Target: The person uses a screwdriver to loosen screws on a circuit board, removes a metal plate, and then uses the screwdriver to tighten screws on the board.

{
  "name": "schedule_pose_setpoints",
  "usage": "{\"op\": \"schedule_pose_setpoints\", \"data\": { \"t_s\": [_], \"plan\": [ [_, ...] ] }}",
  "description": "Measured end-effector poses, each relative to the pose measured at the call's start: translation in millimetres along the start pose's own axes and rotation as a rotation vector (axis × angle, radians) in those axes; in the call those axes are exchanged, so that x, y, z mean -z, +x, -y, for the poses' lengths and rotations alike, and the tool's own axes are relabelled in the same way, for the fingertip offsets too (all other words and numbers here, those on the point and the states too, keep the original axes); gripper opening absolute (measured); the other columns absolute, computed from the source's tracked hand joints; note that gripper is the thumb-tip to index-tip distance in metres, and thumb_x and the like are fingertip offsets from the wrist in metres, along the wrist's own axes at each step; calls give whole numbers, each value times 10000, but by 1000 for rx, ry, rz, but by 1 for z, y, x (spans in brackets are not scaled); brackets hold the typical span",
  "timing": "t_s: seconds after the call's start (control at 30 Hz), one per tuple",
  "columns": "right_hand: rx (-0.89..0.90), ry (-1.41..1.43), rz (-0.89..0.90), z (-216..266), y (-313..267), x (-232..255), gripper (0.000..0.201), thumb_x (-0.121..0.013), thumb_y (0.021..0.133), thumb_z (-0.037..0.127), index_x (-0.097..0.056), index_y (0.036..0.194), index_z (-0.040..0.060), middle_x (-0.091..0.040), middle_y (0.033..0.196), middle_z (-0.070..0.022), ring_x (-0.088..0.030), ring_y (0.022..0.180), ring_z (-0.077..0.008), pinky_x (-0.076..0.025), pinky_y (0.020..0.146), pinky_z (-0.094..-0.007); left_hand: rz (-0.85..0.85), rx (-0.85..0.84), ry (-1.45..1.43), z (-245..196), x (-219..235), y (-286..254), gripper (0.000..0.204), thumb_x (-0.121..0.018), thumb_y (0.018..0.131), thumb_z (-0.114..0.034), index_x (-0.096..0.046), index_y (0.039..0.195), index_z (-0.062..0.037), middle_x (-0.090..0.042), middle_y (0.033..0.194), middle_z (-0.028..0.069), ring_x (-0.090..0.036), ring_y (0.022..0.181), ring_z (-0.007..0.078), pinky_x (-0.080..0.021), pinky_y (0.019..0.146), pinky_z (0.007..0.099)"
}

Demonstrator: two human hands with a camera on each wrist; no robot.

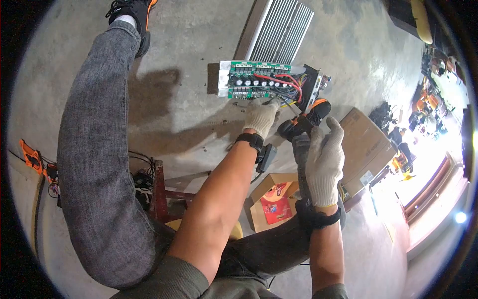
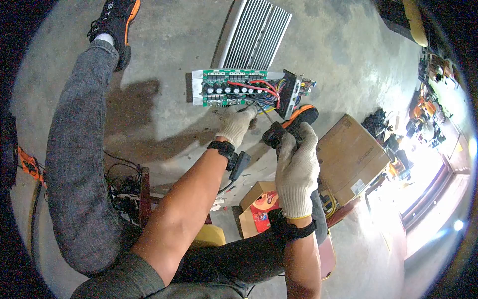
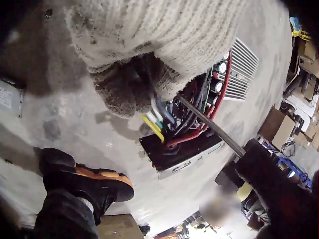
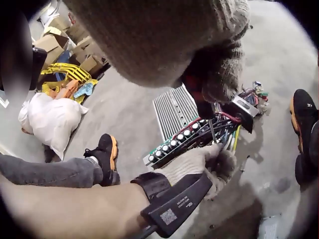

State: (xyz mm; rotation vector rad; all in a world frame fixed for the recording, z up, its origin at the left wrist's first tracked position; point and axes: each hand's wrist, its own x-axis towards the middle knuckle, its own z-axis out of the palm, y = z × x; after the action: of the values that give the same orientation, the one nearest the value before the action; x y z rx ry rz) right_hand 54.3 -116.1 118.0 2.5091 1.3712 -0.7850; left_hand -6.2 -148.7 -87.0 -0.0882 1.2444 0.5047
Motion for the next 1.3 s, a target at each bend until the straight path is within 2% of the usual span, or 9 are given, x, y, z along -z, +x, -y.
{"op": "schedule_pose_setpoints", "data": {
  "t_s": [0.2, 0.33, 0.5, 0.6, 0.8, 0.87, 0.93, 1.17, 1.3],
  "plan": [
    [402, -160, -70, -24, -4, -5, 547, -713, 940, 86, -455, 1417, 17, -622, 1256, -245, -676, 1114, -407, -571, 896, -434, -6, 29, -6, -6, -1, -3, 210, -698, 978, -202, -756, 962, -1, -709, 799, 39, -631, 627, 125, -523, 589, 288],
    [-49, 30, 4, 7, -3, 1, 555, -723, 932, 74, -455, 1414, 15, -626, 1259, -253, -681, 1109, -392, -564, 910, -424, -16, 29, -56, -4, -1, -2, 212, -700, 975, -201, -753, 962, 5, -713, 804, 47, -643, 618, 133, -529, 579, 289],
    [394, -155, -58, -20, -5, -2, 473, -693, 945, 80, -486, 1366, 20, -609, 1248, -255, -658, 1094, -417, -564, 881, -436, -6, -6, -46, 4, -1, 4, 192, -703, 969, -186, -750, 972, 0, -713, 805, 57, -649, 610, 142, -538, 567, 285],
    [-32, -56, 23, 2, 0, 3, 515, -709, 897, 28, -489, 1363, 34, -589, 1225, -234, -654, 1070, -432, -570, 872, -451, -7, -9, -74, 6, -1, 6, 181, -704, 965, -179, -744, 956, -3, -714, 805, 61, -648, 605, 144, -537, 562, 285],
    [368, -140, -72, -17, -4, -5, 458, -696, 951, 95, -499, 1362, 53, -594, 1266, -239, -667, 1070, -450, -577, 823, -459, 13, -2, -51, 0, 1, 4, 163, -702, 962, -174, -742, 930, -19, -716, 800, 47, -644, 596, 141, -514, 542, 288],
    [359, -143, -74, -11, 0, -5, 446, -697, 961, 119, -504, 1359, 57, -587, 1301, -248, -668, 1092, -443, -580, 820, -454, 23, 8, -24, -1, 2, 1, 159, -699, 962, -173, -747, 935, -24, -715, 796, 40, -644, 596, 138, -509, 537, 287],
    [-57, -35, 20, 5, 3, 2, 473, -714, 928, 79, -507, 1353, 53, -590, 1287, -252, -664, 1092, -439, -577, 828, -451, 36, 8, -91, -1, 2, 1, 161, -692, 960, -172, -756, 941, -26, -715, 787, 30, -643, 594, 134, -518, 547, 284],
    [421, -119, -101, -14, 0, -9, 397, -654, 996, 184, -510, 1326, 17, -740, 1031, -244, -734, 970, -408, -564, 839, -482, -10, 6, -16, -1, 2, 1, 196, -699, 951, -202, -761, 953, -16, -725, 800, 37, -652, 614, 125, -533, 566, 275],
    [77, -82, 6, 8, 1, 1, 400, -656, 987, 161, -507, 1328, 13, -734, 1059, -252, -724, 1001, -414, -562, 856, -474, 14, 5, -12, -3, 5, -2, 210, -702, 947, -215, -760, 953, -13, -721, 796, 37, -653, 618, 121, -528, 562, 275]
  ]
}}
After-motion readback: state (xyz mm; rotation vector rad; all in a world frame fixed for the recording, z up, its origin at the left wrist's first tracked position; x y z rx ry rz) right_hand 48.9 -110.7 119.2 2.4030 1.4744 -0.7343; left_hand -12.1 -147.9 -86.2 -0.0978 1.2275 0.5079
